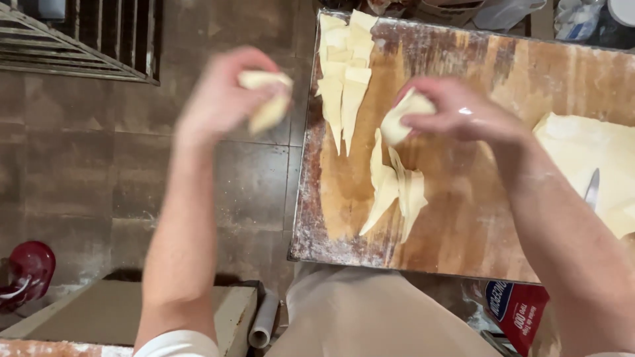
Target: Using a dough sheeter, cutting rolled-out dough with a knife, and shaping it into croissant rolls.
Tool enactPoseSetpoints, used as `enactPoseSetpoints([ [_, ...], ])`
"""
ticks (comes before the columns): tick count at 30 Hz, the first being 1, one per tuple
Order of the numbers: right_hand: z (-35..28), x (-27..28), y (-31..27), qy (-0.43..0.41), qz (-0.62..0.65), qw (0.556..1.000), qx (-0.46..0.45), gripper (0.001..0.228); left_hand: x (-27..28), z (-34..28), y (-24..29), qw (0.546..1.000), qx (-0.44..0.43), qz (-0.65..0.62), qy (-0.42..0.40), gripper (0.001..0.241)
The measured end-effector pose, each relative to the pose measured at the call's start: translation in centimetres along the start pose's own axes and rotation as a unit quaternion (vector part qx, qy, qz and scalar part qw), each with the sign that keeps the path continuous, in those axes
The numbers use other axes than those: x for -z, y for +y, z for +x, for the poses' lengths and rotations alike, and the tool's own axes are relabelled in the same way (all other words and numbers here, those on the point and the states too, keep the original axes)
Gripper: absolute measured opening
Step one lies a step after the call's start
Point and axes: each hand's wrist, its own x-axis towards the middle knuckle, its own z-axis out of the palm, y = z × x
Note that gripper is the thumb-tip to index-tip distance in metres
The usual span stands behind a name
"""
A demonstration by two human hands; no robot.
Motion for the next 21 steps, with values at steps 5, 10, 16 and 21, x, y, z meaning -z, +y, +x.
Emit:
enactPoseSetpoints([
  [5, 10.6, -8.5, 5.4, 0.003, -0.07, 0.989, 0.132, 0.036, -11.5, 7.3, -9.2, 0.995, -0.043, 0.056, -0.066, 0.021],
  [10, 9.8, -10.8, 7.5, 0.26, -0.043, 0.947, 0.184, 0.041, -14.9, 7.1, -9.7, 0.936, -0.245, 0.206, 0.15, 0.021],
  [16, -2.1, -13.4, 16.6, 0.157, -0.081, 0.981, -0.081, 0.035, -21.4, -2.0, -8.2, 0.975, -0.152, 0.118, 0.112, 0.015],
  [21, -7.0, -18.7, 16.2, 0.257, -0.038, 0.966, 0.005, 0.05, -31.2, -4.2, -5.4, 0.938, -0.243, 0.243, 0.035, 0.038],
])
